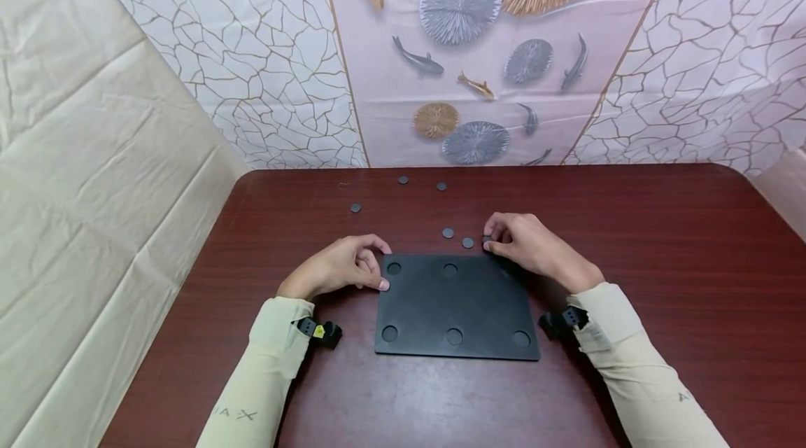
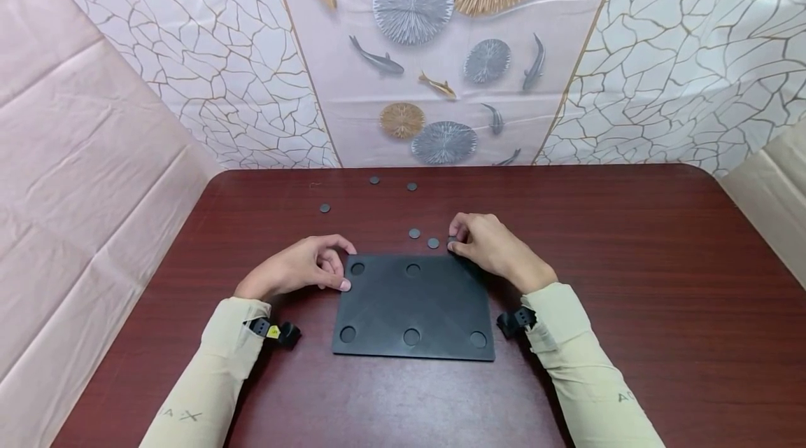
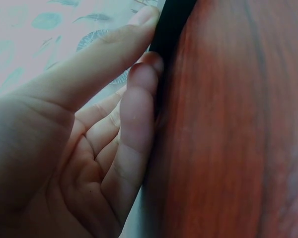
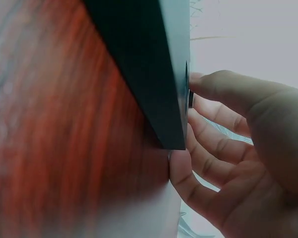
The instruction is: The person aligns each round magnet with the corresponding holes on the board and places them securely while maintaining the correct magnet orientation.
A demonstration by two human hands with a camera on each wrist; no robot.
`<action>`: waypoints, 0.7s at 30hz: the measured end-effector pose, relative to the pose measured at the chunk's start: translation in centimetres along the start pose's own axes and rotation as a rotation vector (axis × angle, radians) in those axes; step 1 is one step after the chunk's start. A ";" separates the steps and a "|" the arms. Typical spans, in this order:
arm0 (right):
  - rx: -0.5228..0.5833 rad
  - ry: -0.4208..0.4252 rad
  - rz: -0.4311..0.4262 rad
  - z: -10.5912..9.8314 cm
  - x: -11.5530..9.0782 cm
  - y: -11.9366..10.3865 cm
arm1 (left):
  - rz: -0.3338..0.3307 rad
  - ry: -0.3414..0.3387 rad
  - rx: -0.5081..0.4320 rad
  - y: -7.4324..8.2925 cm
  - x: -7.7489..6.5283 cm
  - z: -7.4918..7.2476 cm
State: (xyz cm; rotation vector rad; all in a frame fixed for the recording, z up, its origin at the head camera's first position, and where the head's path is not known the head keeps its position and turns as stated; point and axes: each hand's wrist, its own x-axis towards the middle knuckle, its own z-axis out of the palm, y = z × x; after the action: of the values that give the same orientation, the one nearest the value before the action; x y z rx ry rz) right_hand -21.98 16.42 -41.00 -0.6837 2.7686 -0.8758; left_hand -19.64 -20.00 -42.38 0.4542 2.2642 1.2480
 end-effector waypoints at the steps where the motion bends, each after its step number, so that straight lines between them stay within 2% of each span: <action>1: 0.000 0.003 -0.003 0.0 0.0 0.0 | 0.002 0.000 0.000 0.0 0.0 0.0; 21: -0.033 -0.005 -0.010 0.1 0.0 0.7 | 0.005 0.001 0.001 -0.1 -0.1 0.0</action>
State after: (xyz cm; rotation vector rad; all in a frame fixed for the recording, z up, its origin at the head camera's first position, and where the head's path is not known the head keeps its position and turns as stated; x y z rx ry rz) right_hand -22.25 16.89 -41.48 -0.7048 2.7832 -0.8315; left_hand -19.55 -20.06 -42.44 0.4603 2.2664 1.2497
